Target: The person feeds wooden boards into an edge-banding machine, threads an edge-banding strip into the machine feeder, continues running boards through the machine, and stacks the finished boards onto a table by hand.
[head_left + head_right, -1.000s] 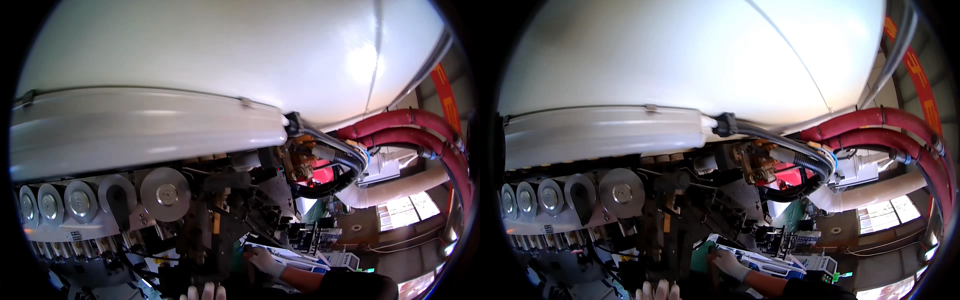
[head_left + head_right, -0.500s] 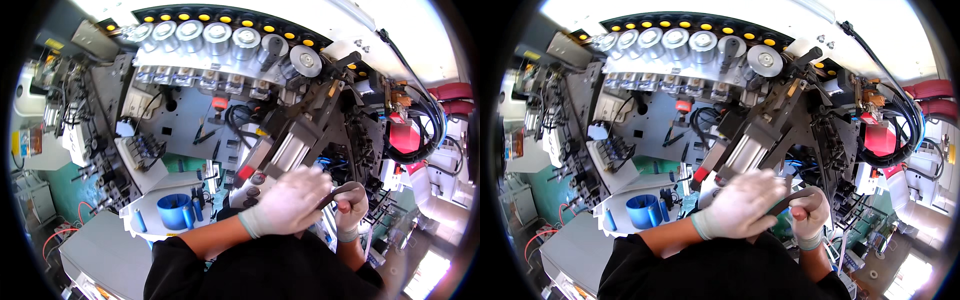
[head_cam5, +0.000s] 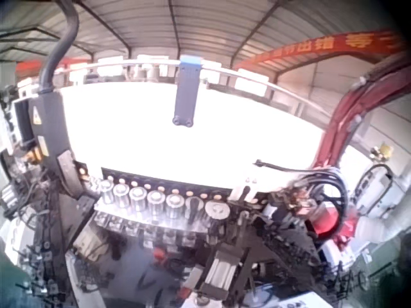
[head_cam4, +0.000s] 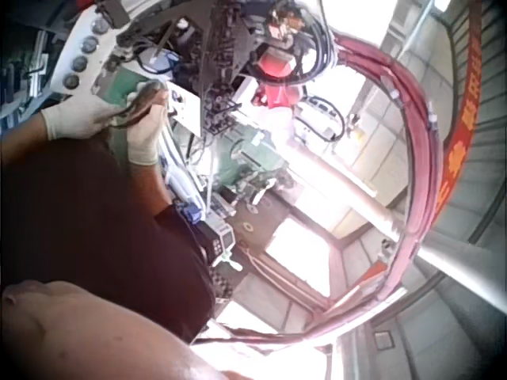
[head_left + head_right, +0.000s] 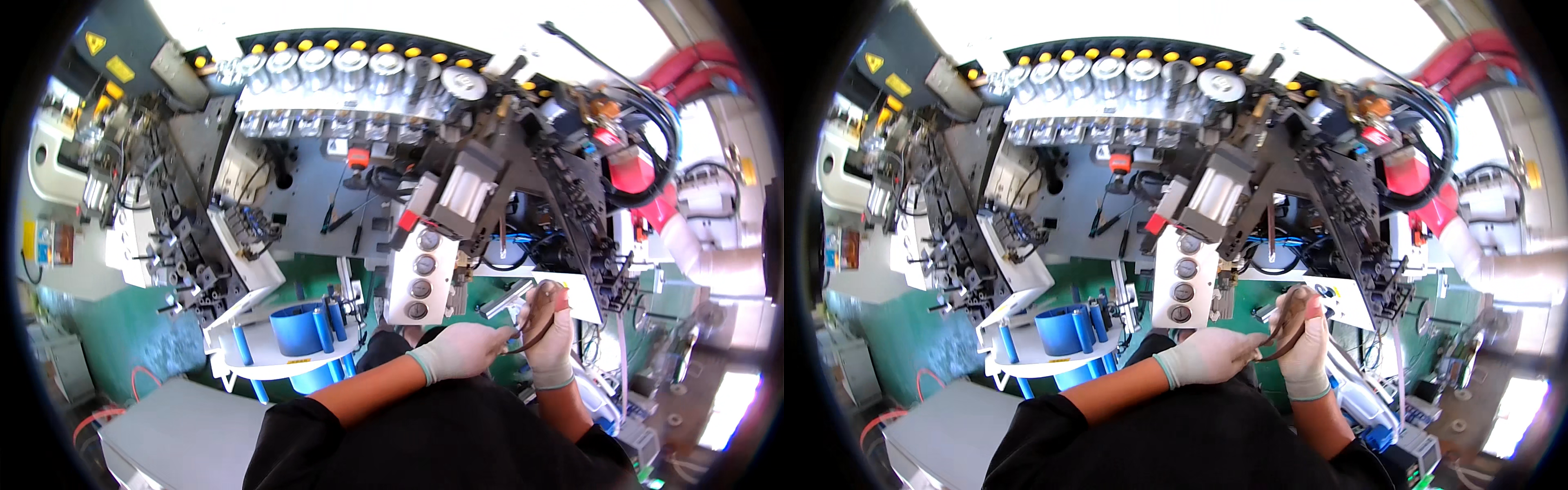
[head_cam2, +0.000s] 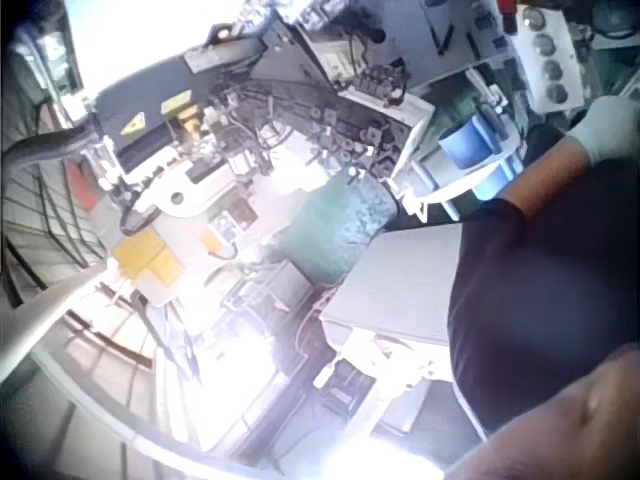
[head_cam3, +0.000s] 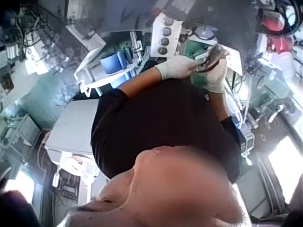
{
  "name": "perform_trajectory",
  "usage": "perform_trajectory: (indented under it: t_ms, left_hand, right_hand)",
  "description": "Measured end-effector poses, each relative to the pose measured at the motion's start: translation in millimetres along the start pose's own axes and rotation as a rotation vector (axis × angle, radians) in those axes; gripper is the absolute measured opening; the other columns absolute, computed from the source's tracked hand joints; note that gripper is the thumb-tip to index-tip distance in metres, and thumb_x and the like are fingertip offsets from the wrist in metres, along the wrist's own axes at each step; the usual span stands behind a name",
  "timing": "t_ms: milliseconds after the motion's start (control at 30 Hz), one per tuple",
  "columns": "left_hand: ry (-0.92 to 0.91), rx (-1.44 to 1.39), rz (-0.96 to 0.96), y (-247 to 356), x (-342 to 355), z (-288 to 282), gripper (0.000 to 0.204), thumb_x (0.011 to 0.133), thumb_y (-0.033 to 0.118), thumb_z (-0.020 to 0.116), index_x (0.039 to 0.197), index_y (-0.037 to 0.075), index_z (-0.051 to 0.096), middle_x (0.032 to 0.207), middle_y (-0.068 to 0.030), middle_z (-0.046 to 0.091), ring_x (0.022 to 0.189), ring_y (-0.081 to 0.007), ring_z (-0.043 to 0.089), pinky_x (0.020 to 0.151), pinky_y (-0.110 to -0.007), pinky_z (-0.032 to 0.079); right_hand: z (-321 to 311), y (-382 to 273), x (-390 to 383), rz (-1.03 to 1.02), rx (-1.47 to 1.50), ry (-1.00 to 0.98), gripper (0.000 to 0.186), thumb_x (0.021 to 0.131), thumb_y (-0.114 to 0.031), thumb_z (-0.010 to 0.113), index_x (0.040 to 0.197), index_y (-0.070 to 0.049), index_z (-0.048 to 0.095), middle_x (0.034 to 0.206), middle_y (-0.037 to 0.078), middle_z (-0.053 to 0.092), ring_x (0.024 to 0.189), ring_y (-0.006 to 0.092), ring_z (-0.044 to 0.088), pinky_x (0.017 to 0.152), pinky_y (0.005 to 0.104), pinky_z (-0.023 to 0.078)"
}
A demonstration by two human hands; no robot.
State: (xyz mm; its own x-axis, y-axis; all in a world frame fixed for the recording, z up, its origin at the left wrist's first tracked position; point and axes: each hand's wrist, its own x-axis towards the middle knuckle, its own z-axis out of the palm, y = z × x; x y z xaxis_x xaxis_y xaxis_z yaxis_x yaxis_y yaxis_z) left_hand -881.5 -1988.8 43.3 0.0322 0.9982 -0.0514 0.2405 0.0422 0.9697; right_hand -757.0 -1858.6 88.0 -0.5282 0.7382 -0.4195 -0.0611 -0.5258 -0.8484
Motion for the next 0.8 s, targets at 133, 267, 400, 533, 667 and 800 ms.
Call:
perform_trajectory:
  t_ms: [133,267,400,533,667,800]
  left_hand:
    - [-0.317,0.248,-0.035,22.2,-1.1,20.9,0.035,0.099,0.023,0.051,0.130,0.008,0.053,0.093,-0.0197,0.068,0.088,-0.0406,0.066,0.078,-0.048,0.052]
    - [-0.443,-0.038,0.066,24.9,-5.8,73.9,0.034,0.102,0.020,0.047,0.131,0.004,0.052,0.098,-0.0160,0.068,0.095,-0.0342,0.066,0.082,-0.044,0.050]
    - [-0.659,-0.220,0.015,41.5,-12.9,130.9,0.029,0.104,0.017,0.044,0.127,0.003,0.055,0.091,-0.0105,0.066,0.085,-0.0237,0.065,0.079,-0.037,0.051]
    - [-0.869,-0.284,0.004,49.3,-39.3,207.9,0.028,0.106,0.017,0.043,0.124,0.001,0.057,0.080,-0.0064,0.061,0.073,-0.0173,0.061,0.073,-0.032,0.050]
    - [-1.182,-0.280,-0.271,50.5,-67.9,267.4,0.035,0.109,0.026,0.038,0.127,0.002,0.056,0.082,-0.0023,0.060,0.066,-0.0103,0.053,0.064,-0.024,0.045]
    - [-1.457,-0.400,-0.402,66.8,-76.9,313.8,0.039,0.109,0.031,0.040,0.126,0.001,0.057,0.084,-0.0019,0.061,0.071,-0.0088,0.053,0.069,-0.026,0.046]
  right_hand:
    - [-34.6,-0.7,-42.5,0.019,0.086,0.035,0.050,0.100,-0.051,0.054,0.121,-0.006,0.055,0.090,0.004,0.056,0.073,0.0163,0.056,0.065,0.0290,0.047]
    - [-84.3,18.2,-90.2,-0.276,0.153,0.058,0.058,0.094,-0.055,0.063,0.120,-0.004,0.054,0.084,0.002,0.051,0.067,0.0141,0.051,0.062,0.0279,0.044]
    - [-107.2,29.2,-158.6,-0.427,0.292,0.259,0.045,0.090,-0.049,0.072,0.102,-0.010,0.053,0.071,0.002,0.050,0.060,0.0141,0.048,0.055,0.0281,0.041]
    - [-166.2,77.3,-237.2,-0.518,0.616,0.457,0.028,0.099,-0.035,0.064,0.087,-0.014,0.051,0.068,-0.001,0.050,0.055,0.0099,0.045,0.050,0.0254,0.037]
    - [-193.6,124.6,-312.9,-0.600,0.677,0.907,0.033,0.099,-0.040,0.063,0.082,-0.014,0.051,0.062,-0.003,0.045,0.048,0.0093,0.041,0.046,0.0264,0.033]
    - [-201.8,156.8,-380.5,-0.608,0.475,1.368,0.033,0.100,-0.038,0.062,0.081,-0.013,0.051,0.061,-0.003,0.048,0.049,0.0089,0.046,0.046,0.0259,0.037]
